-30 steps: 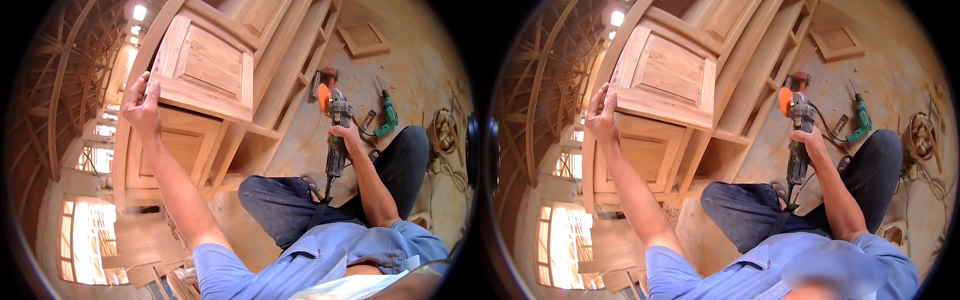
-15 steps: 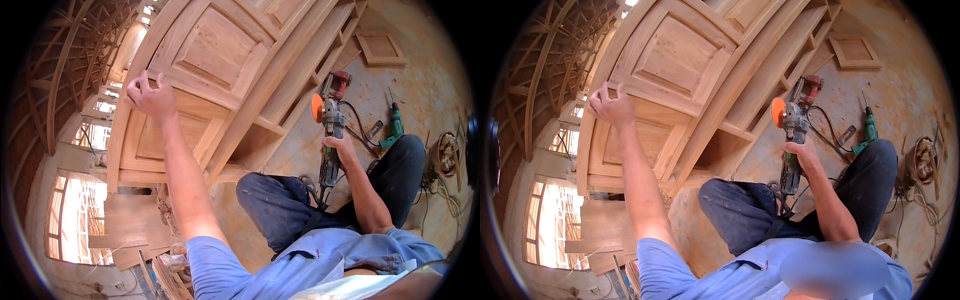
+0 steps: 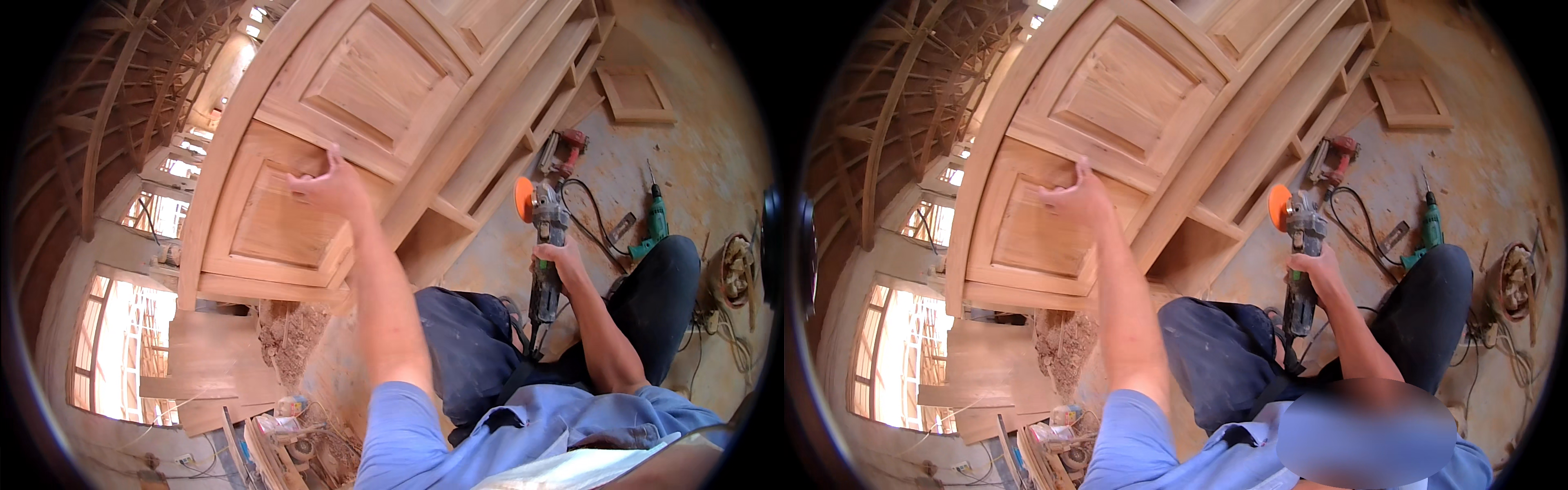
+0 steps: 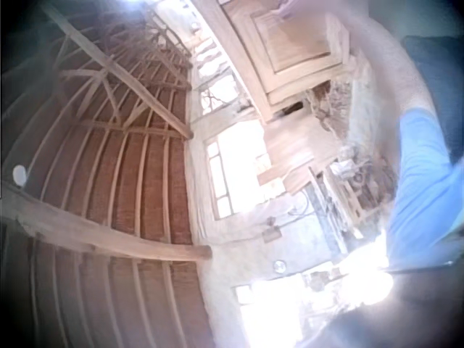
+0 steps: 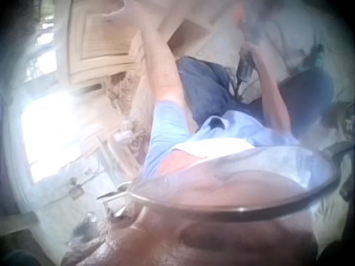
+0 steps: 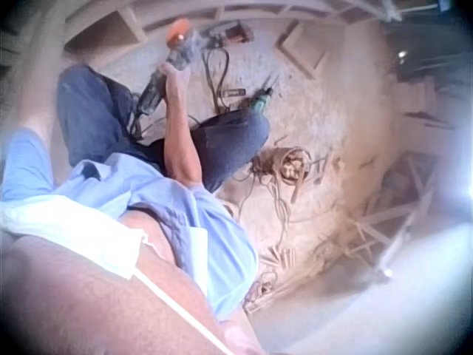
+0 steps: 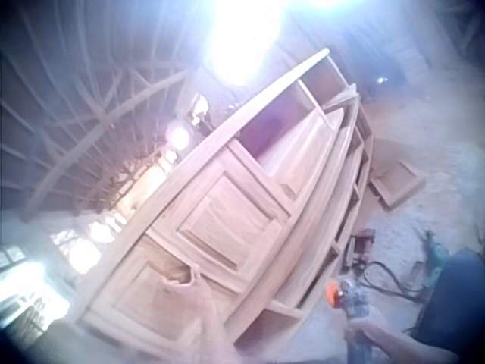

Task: The person uses an angle grinder with a sanding disc to smooth the edges and surfaces of a wooden cabinet door. They hold the door in place with one hand while operating the tool with the other, then wipe the surface with their hand to check the finish.

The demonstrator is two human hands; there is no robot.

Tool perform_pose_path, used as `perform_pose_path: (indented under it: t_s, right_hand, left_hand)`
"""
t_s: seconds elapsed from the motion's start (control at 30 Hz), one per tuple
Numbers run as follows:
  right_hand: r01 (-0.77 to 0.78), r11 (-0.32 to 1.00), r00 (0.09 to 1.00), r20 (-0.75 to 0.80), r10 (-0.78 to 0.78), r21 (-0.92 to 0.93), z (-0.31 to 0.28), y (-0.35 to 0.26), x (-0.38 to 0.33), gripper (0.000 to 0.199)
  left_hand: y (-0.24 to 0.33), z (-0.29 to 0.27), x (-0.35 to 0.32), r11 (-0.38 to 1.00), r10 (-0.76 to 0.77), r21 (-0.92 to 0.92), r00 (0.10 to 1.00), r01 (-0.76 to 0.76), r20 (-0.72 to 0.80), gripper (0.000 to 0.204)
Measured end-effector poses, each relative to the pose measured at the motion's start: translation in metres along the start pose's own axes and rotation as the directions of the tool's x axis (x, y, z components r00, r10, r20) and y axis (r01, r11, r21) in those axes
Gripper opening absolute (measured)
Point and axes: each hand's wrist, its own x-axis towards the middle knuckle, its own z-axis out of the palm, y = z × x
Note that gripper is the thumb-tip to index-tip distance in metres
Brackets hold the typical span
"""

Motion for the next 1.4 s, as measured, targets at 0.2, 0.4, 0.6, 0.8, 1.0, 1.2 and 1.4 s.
perform_pose_path:
  t_s: [0.2, 0.4, 0.6, 0.8, 1.0, 1.2, 1.4]
  right_hand:
    - [-0.037, 0.999, 0.999, 0.003, 0.037, 0.002, 0.006, 0.000, -0.004, 0.041]
    - [-0.044, 0.996, 0.999, -0.007, 0.044, -0.076, 0.003, 0.003, -0.002, 0.041]
    - [-0.073, 0.989, 0.997, -0.034, 0.069, -0.125, -0.001, 0.010, 0.001, 0.045]
    - [-0.105, 0.984, 0.994, -0.047, 0.099, -0.145, 0.009, 0.013, 0.006, 0.045]
    - [-0.091, 0.985, 0.996, -0.015, 0.090, -0.146, 0.012, 0.016, 0.013, 0.044]
    - [-0.129, 0.981, 0.991, -0.047, 0.124, -0.146, 0.009, 0.019, 0.014, 0.049]
    - [-0.112, 0.985, 0.993, -0.032, 0.109, -0.132, 0.010, 0.014, 0.009, 0.049]
  left_hand:
    - [-0.022, 0.032, -0.026, 0.974, -0.168, -0.168, 0.983, 0.154, -0.070, 0.104]
    - [-0.007, 0.026, -0.030, 0.929, -0.290, -0.264, 0.954, 0.260, -0.081, 0.103]
    - [0.001, 0.029, -0.032, 0.894, -0.373, -0.290, 0.926, 0.341, -0.062, 0.102]
    - [-0.003, 0.033, -0.025, 0.927, -0.323, -0.237, 0.939, 0.290, -0.116, 0.104]
    - [-0.005, 0.037, -0.026, 0.917, -0.291, -0.317, 0.949, 0.240, -0.123, 0.104]
    - [-0.009, 0.026, -0.031, 0.870, -0.330, -0.392, 0.944, 0.298, -0.013, 0.106]
    - [-0.033, 0.034, -0.023, 0.986, -0.144, -0.106, 0.973, 0.126, -0.181, 0.108]
